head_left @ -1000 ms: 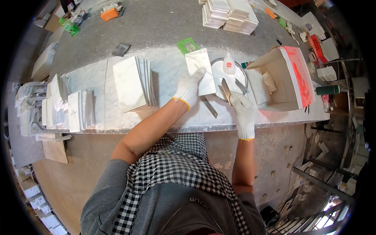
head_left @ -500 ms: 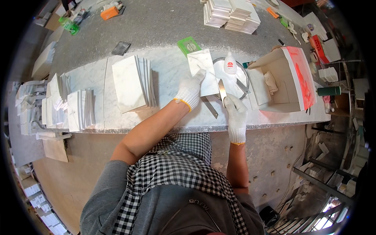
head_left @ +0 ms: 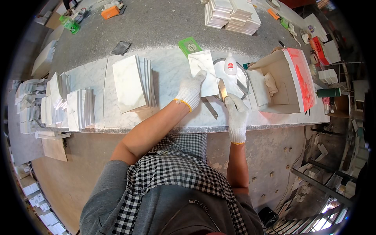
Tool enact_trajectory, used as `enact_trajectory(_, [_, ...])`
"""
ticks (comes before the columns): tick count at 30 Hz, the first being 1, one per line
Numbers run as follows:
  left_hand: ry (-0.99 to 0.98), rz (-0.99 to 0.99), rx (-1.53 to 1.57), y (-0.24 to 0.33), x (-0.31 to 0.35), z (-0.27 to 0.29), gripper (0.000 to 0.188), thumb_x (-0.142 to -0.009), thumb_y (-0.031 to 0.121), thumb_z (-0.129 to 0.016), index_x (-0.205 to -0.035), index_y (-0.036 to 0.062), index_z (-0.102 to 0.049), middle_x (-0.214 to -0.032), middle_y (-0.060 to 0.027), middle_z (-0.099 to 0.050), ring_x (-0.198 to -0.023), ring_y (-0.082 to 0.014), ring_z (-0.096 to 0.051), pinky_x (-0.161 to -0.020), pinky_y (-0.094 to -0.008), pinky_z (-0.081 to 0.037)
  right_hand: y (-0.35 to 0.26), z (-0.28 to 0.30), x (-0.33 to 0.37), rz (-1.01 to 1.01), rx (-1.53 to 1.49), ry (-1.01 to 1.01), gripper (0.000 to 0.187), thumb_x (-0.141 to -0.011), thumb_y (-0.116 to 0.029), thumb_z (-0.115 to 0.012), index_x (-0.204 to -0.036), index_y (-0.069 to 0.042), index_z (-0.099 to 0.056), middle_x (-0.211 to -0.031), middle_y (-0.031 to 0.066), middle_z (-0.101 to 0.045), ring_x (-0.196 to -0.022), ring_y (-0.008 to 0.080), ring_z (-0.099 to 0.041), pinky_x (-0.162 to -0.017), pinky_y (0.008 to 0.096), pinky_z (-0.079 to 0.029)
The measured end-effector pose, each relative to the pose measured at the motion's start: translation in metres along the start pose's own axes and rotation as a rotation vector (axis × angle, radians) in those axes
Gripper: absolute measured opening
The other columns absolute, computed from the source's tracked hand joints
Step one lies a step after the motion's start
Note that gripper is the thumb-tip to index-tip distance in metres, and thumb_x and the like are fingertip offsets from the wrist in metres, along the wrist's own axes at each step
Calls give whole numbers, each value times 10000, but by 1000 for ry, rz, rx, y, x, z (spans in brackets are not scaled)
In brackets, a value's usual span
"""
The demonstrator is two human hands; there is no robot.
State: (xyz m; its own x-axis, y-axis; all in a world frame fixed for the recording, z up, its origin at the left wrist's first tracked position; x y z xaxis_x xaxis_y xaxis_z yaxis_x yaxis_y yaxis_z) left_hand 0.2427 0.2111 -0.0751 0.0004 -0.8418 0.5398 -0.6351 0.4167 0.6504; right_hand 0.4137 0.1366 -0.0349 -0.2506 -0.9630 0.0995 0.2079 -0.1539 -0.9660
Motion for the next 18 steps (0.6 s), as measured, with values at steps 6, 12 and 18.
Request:
enact_trajectory(6, [4,-24,-21,4,4,-4,338,-985,107,-603,-1250,-97,-558,-1133,-196,-679,-947,-284,-707,-766,-395,-607,10,4,-1,0,-27,41,235,-957,-97,-642,-1111,75,-684,-886,-2,-643,-770,65,-517,-692,230,-455])
enact_trajectory(12, [-1,-7,-24,2,4,-1,340,-986,106,-599,-1264,-86,-552,-1155,-190,-672,-953,-279,-705,-790,-395,-604,12,19,-6,23,112,20,223,-947,-117,-650,-1078,58,-693,-861,35,-671,-761,105,-557,-715,251,-475])
enact_trajectory(18, [-35,-25,3,1,3,-3,349,-984,105,-603,-1280,-67,-533,-1154,-178,-669,-961,-274,-701,-793,-393,-608,-7,25,-10,136,484,21,243,-922,-200,-649,-1060,-9,-710,-900,169,-689,-765,249,-628,-751,319,-498])
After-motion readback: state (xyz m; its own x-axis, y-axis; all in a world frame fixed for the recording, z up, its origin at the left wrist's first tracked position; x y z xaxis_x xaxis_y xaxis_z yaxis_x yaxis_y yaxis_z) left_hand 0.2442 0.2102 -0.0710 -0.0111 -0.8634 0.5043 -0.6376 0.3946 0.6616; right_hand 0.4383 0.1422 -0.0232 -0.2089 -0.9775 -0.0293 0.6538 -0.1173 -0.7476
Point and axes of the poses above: each hand's wrist, its own x-axis away from the middle knuckle, its own z-axis out of the back of the hand, y = z × x, the point moved 5 cm from there along -x, towards the middle knuckle
